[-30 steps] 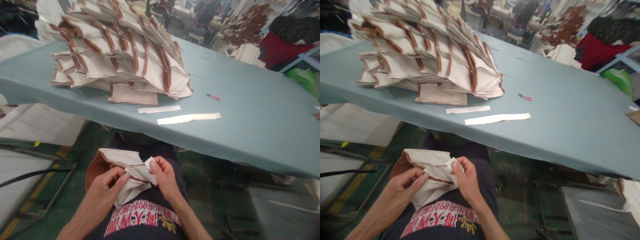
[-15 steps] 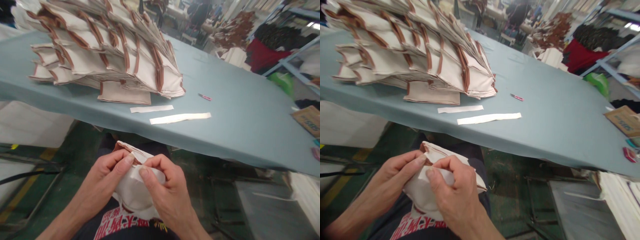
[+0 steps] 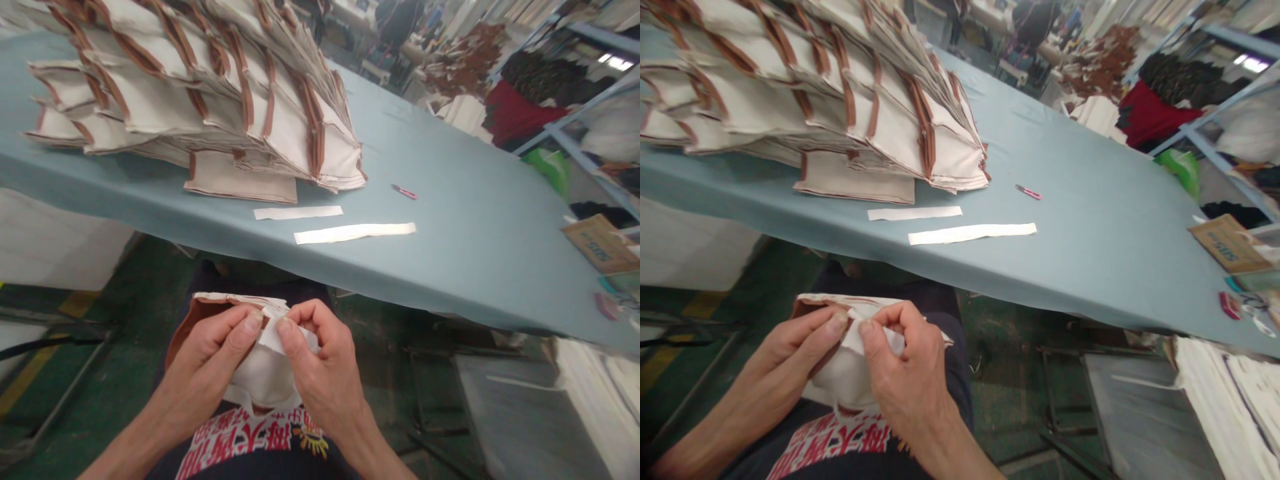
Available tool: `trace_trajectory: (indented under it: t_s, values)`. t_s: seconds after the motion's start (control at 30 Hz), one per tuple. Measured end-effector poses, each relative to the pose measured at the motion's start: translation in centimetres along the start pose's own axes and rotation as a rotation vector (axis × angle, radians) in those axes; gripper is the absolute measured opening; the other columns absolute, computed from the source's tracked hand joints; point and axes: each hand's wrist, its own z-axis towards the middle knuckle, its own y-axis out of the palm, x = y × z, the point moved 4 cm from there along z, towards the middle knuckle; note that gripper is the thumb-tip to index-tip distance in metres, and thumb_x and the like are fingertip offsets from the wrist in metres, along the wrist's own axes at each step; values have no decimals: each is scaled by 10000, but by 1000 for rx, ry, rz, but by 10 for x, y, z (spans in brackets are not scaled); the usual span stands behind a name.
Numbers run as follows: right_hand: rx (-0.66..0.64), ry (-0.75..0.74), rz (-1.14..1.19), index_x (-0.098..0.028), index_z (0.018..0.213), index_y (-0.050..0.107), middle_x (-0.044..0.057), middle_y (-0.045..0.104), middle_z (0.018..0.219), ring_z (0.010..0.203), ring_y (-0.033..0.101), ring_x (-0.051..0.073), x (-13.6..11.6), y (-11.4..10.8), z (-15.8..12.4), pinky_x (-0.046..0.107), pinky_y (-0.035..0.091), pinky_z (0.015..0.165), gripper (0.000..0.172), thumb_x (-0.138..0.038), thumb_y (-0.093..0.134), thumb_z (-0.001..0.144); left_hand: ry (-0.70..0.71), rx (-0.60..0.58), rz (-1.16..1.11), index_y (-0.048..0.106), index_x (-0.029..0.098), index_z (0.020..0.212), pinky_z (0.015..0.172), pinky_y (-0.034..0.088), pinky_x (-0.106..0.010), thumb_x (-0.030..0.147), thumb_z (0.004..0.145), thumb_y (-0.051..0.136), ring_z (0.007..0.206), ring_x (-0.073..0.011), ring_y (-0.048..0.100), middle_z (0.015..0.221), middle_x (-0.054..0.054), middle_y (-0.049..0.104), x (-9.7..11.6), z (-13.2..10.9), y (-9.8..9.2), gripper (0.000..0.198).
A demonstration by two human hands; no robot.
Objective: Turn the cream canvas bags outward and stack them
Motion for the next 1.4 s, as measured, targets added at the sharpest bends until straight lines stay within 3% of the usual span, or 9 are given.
trace_trajectory:
  t_s: [0.2,0.33,0.53,0.87,1.1,1.23,1.3,1.4]
  values:
    - [31,-3,-46,-252,833,672,-5,714,698,658,627,186,5,4,2,281,397,562,265,-477,700,971,-4,85,4,748,217,760,595,454,-245,546,1065,672,624,-150,519,696,33,677,11,-6,5,455]
    - [32,10,-60,-251,829,671,-5,717,696,626,627,182,6,7,4,287,394,559,274,-491,688,960,-7,95,23,767,222,781,619,473,-252,530,1065,649,669,-169,584,735,23,711,13,-6,5,435]
    - [22,58,-47,-248,818,660,-10,714,685,548,586,160,5,9,8,280,387,536,288,-509,680,938,17,77,39,792,219,794,583,472,-258,587,1059,665,657,-183,584,743,2,744,4,-2,0,471]
    - [-47,138,45,-242,791,635,-27,639,687,596,495,139,16,15,12,271,401,566,321,-531,676,924,83,20,70,797,217,804,491,397,-241,575,1096,634,578,-160,515,687,21,680,-9,3,-4,490]
    - [12,78,-92,-245,792,668,-15,708,688,586,581,160,13,13,14,282,408,573,254,-463,673,923,-1,155,34,779,208,799,582,459,-237,524,1050,677,648,-167,544,736,11,705,4,-4,3,416]
    - [4,67,-144,-256,797,667,-3,736,693,595,636,182,14,14,15,289,426,572,235,-453,673,923,-38,181,16,712,215,767,583,488,-253,554,1060,641,656,-184,577,752,-5,732,-2,-3,0,454]
    - [1,63,-156,-260,798,659,3,736,696,601,648,190,15,15,14,294,428,576,239,-460,660,930,-51,160,11,673,221,739,576,495,-257,576,1061,639,649,-183,572,755,-7,730,-9,0,-3,481]
    - [15,27,-188,-265,799,646,-1,711,678,591,632,188,16,17,13,299,406,577,250,-469,648,944,-49,60,0,731,211,777,575,497,-250,598,1017,709,666,-184,587,776,-16,745,-16,6,-5,456]
